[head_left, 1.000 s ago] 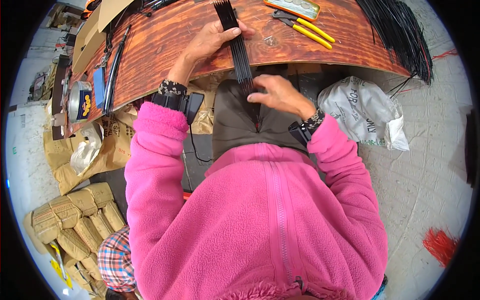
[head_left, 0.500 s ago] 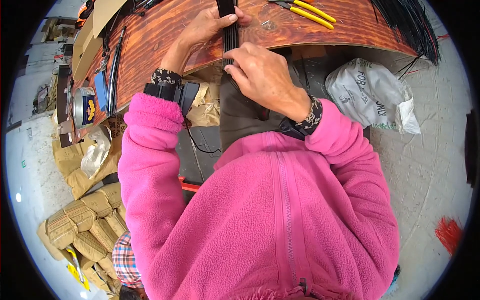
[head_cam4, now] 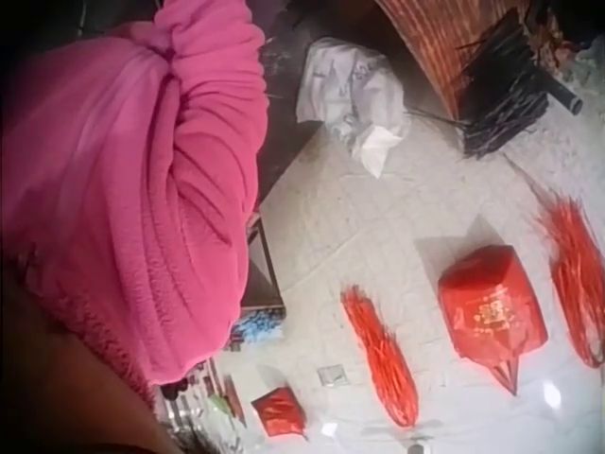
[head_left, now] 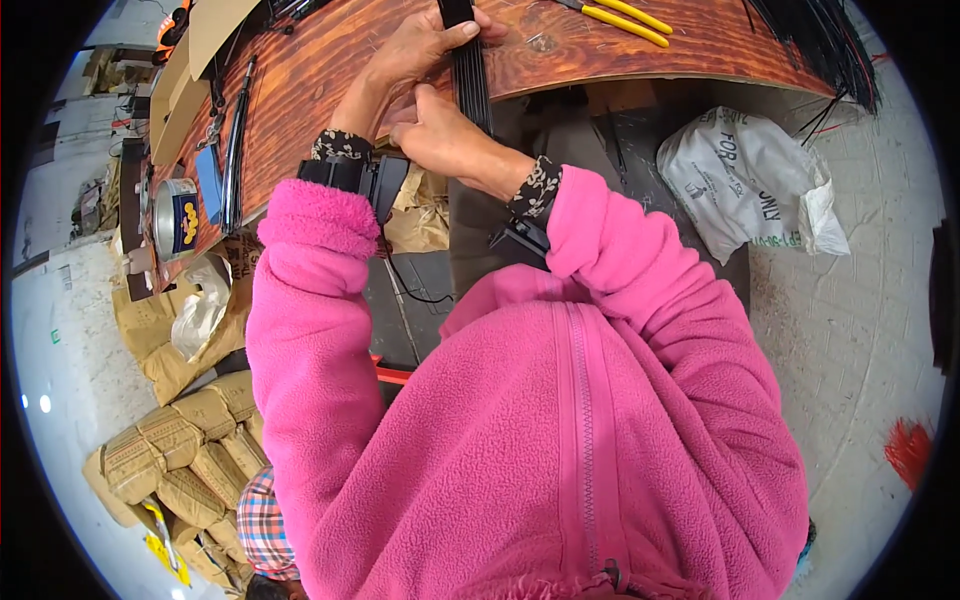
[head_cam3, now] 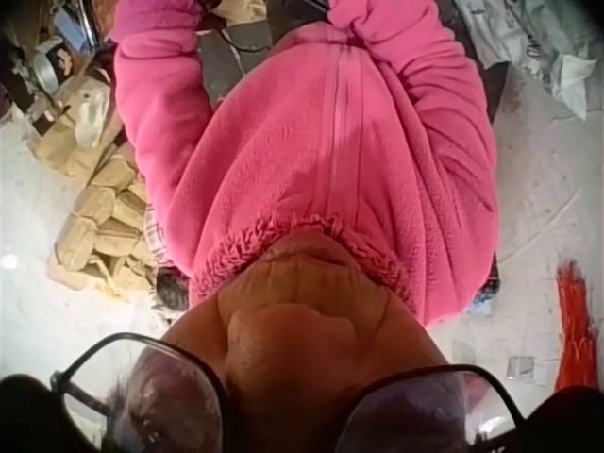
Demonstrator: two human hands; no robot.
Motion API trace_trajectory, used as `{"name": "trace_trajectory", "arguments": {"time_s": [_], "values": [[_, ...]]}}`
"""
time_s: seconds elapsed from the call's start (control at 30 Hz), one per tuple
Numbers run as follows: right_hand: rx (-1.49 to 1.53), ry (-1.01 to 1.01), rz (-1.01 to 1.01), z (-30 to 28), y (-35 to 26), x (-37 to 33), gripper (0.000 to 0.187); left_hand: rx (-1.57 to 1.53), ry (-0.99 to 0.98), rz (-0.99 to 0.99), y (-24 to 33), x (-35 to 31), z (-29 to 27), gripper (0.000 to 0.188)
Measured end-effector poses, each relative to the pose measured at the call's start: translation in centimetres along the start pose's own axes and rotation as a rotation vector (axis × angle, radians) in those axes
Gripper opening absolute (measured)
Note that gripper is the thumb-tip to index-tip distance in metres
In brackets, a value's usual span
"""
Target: Bundling and trimming thin black plastic strips at a workstation.
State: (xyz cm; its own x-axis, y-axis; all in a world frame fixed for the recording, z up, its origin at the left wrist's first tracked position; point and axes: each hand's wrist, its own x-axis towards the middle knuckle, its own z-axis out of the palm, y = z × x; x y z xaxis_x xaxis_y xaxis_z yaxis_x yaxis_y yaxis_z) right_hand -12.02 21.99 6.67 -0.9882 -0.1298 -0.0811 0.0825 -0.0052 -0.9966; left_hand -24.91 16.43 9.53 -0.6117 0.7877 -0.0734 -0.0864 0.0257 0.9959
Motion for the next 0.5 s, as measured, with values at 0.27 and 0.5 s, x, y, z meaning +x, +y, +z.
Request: {"name": "trace_trajectory", "arguments": {"time_s": [0.27,0.5], "values": [[0.045,-0.133,0.100,-1.7,-1.7,-0.1,0.045,0.036,0.025,0.042,-0.4,-0.1,-0.1,0.024],[0.212,-0.132,0.164,-1.1,-2.5,-1.5,0.041,0.046,-0.010,0.094,-0.6,0.0,0.0,0.023]]}}
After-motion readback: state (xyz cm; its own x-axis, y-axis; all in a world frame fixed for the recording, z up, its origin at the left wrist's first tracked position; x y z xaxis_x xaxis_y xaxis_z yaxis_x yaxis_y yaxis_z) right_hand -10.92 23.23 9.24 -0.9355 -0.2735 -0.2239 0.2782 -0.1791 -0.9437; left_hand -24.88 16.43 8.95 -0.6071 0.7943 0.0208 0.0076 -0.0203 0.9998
